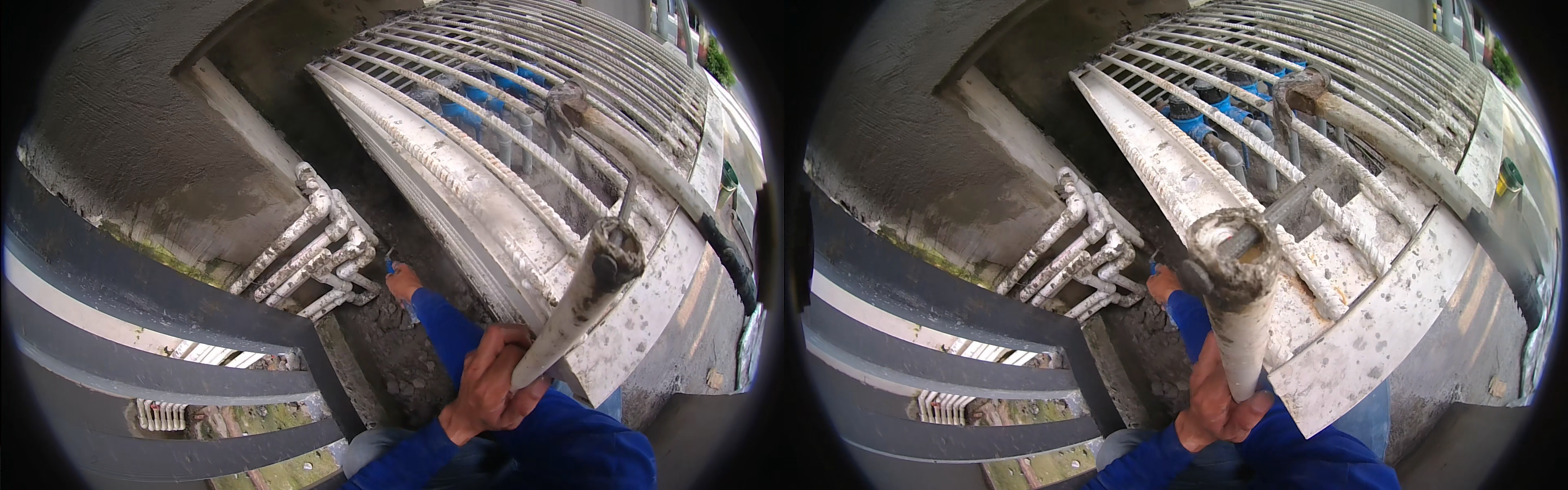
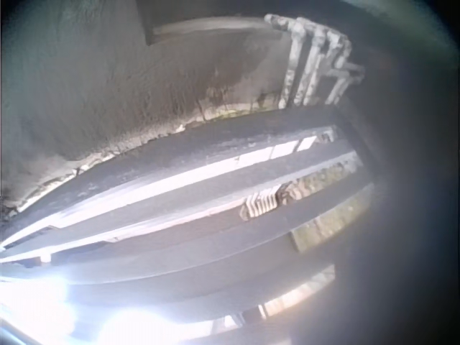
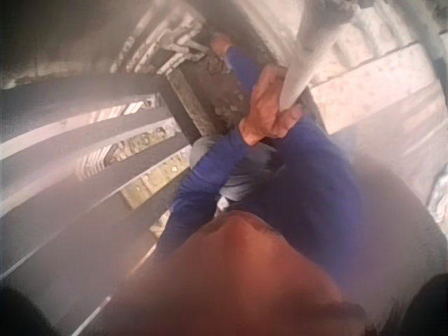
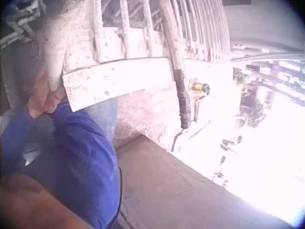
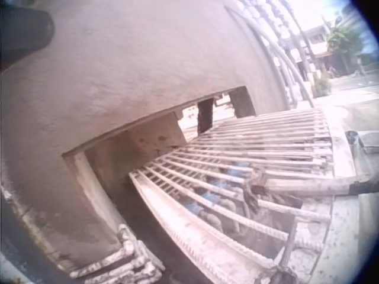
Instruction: The person uses a hammer and chisel to chip away at a concrete structure beneath a metal grate. They repeatedly strike the chisel to break off small pieces of concrete, then use a scraper to clear debris from the area.
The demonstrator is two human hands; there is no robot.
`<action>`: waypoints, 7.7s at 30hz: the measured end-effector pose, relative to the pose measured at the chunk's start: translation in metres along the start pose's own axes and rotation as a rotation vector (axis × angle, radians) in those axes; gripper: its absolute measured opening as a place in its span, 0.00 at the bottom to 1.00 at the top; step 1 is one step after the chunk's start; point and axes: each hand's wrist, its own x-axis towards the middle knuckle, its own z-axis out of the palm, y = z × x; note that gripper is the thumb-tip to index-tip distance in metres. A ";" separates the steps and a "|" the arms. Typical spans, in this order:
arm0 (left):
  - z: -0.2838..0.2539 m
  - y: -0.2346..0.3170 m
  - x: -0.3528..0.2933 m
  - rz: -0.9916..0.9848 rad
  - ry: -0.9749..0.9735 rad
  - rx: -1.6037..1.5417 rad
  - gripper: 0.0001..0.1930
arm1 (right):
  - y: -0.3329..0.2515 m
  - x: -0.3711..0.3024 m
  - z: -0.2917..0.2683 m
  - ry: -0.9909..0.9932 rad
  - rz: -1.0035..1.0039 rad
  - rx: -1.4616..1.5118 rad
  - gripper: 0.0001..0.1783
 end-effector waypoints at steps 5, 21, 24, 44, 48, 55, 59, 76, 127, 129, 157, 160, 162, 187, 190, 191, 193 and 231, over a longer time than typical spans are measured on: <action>-0.012 -0.008 -0.005 -0.032 0.031 0.044 0.14 | 0.020 -0.028 0.030 0.009 0.057 0.366 0.26; -0.003 0.007 -0.009 -0.127 -0.016 -0.129 0.17 | 0.018 0.049 -0.055 0.280 -0.199 -0.540 0.27; -0.002 0.008 -0.002 -0.060 -0.030 -0.133 0.17 | 0.041 0.067 -0.067 0.316 -0.303 -0.817 0.27; 0.013 0.014 -0.018 -0.054 -0.076 -0.160 0.18 | 0.162 -0.165 -0.056 0.062 -0.186 -0.711 0.25; 0.005 0.021 -0.024 -0.112 -0.064 -0.167 0.18 | 0.136 -0.234 -0.033 -0.222 -0.106 -0.813 0.26; 0.002 0.019 -0.018 -0.095 -0.116 -0.157 0.20 | 0.084 -0.109 -0.040 0.110 -0.208 -0.676 0.29; 0.010 0.016 -0.012 -0.033 -0.100 -0.204 0.20 | 0.094 -0.066 -0.021 0.196 -0.207 -0.553 0.31; 0.010 0.015 -0.014 -0.041 -0.110 -0.185 0.20 | 0.073 -0.069 -0.017 -0.120 -0.304 -0.940 0.26; 0.003 0.012 -0.013 0.004 -0.052 -0.206 0.19 | 0.025 -0.103 -0.035 -0.041 -0.353 -1.166 0.20; -0.004 0.012 -0.020 -0.037 -0.032 -0.134 0.19 | 0.035 -0.136 -0.026 -0.230 -0.402 -1.108 0.21; 0.005 0.017 -0.006 -0.005 -0.072 -0.191 0.19 | 0.028 -0.002 -0.045 0.194 -0.314 -0.971 0.31; 0.000 0.012 -0.009 -0.024 -0.064 -0.164 0.20 | 0.047 -0.011 -0.050 0.120 -0.307 -0.977 0.32; -0.005 0.011 -0.014 -0.049 -0.060 -0.154 0.20 | 0.059 -0.040 -0.041 0.073 -0.307 -0.949 0.32; 0.001 0.015 -0.015 -0.053 -0.072 -0.122 0.20 | 0.094 -0.097 0.039 -0.259 -0.357 -1.140 0.35; -0.003 0.008 -0.014 0.031 -0.008 -0.138 0.20 | 0.074 -0.103 0.033 -0.334 -0.308 -1.113 0.30; -0.005 0.009 -0.016 -0.002 -0.053 -0.135 0.19 | 0.062 -0.101 0.029 -0.323 -0.331 -1.121 0.28; -0.002 0.009 -0.018 -0.004 -0.041 -0.137 0.19 | 0.051 -0.081 0.030 -0.303 -0.366 -1.145 0.25; 0.006 0.013 -0.013 0.021 0.009 -0.134 0.16 | 0.050 -0.048 0.055 -0.348 -0.366 -1.308 0.22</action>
